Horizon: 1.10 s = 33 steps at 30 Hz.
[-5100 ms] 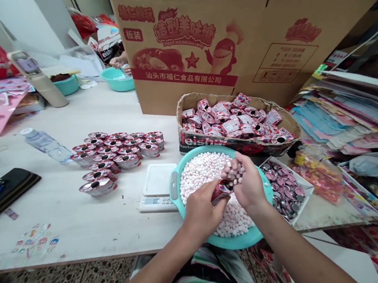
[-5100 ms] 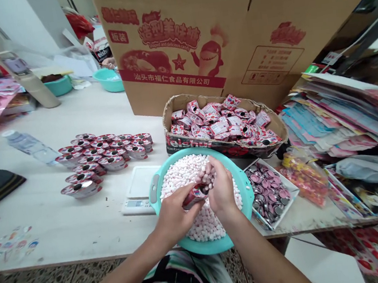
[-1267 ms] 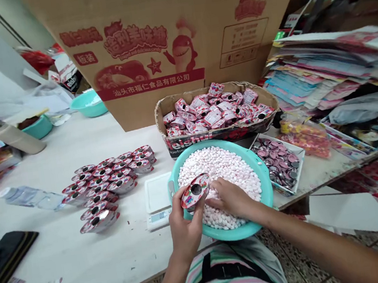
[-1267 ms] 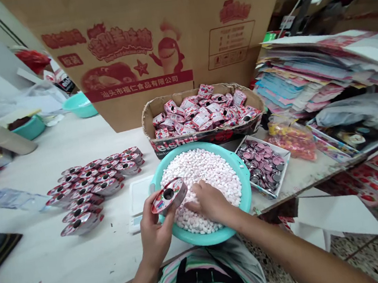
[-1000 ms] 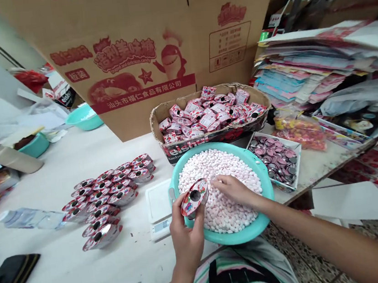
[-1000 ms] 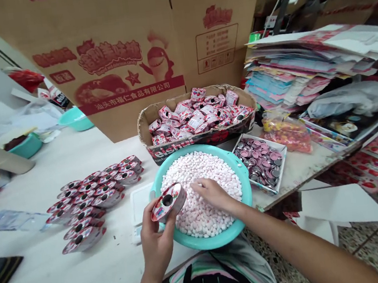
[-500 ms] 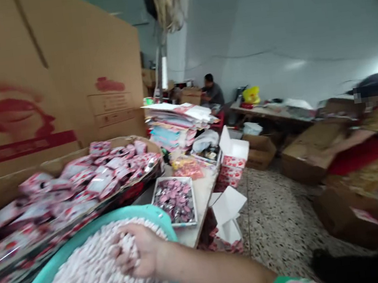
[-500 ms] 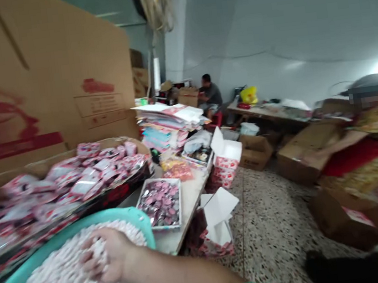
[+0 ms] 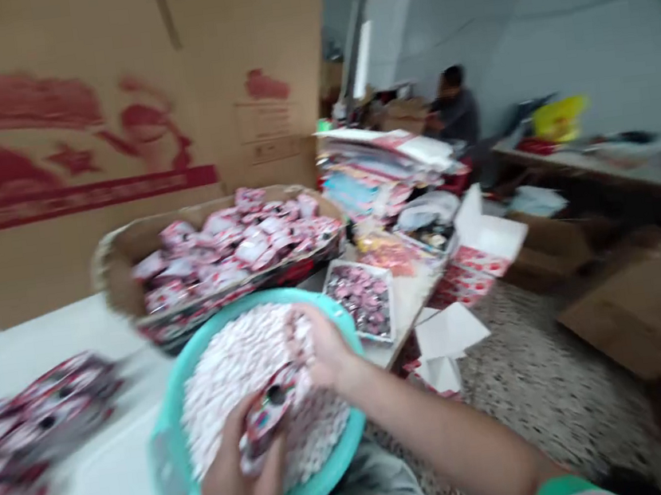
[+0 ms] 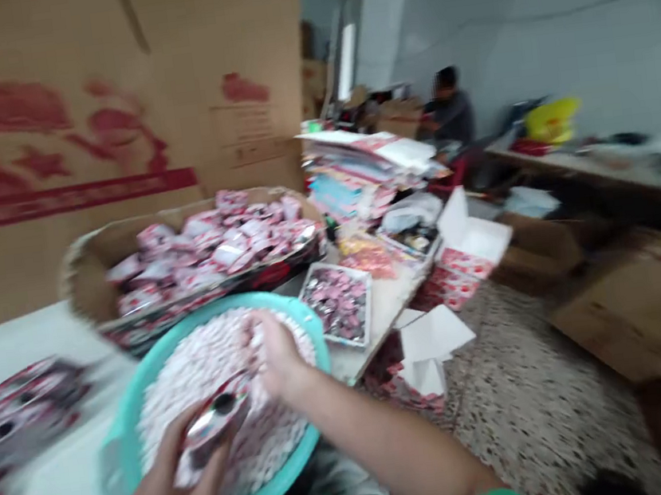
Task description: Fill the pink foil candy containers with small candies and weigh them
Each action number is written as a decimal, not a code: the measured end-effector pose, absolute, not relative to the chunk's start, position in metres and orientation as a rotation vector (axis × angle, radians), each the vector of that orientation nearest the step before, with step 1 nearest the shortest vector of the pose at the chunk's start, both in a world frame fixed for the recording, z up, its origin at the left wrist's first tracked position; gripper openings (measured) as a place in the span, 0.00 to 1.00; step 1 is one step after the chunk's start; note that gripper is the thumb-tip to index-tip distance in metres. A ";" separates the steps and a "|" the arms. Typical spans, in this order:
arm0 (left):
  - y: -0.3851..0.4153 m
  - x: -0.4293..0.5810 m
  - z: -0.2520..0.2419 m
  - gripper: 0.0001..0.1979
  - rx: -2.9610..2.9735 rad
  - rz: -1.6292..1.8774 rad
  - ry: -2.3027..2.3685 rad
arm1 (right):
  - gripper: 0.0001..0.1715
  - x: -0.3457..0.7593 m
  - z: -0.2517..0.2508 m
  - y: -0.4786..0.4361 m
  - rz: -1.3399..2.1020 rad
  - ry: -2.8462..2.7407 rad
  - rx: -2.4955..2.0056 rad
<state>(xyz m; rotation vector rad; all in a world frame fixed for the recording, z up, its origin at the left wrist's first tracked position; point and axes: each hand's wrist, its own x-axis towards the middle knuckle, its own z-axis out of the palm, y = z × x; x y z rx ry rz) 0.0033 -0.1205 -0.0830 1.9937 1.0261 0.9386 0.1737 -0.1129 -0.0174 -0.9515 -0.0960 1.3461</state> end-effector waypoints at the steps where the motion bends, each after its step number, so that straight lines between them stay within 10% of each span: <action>1: -0.127 -0.006 -0.078 0.19 2.035 0.874 1.038 | 0.10 0.172 -0.020 -0.113 1.340 -0.066 -0.933; 33: -0.145 -0.009 -0.064 0.20 1.803 0.887 1.016 | 0.18 0.118 -0.015 -0.120 1.278 -0.343 -1.040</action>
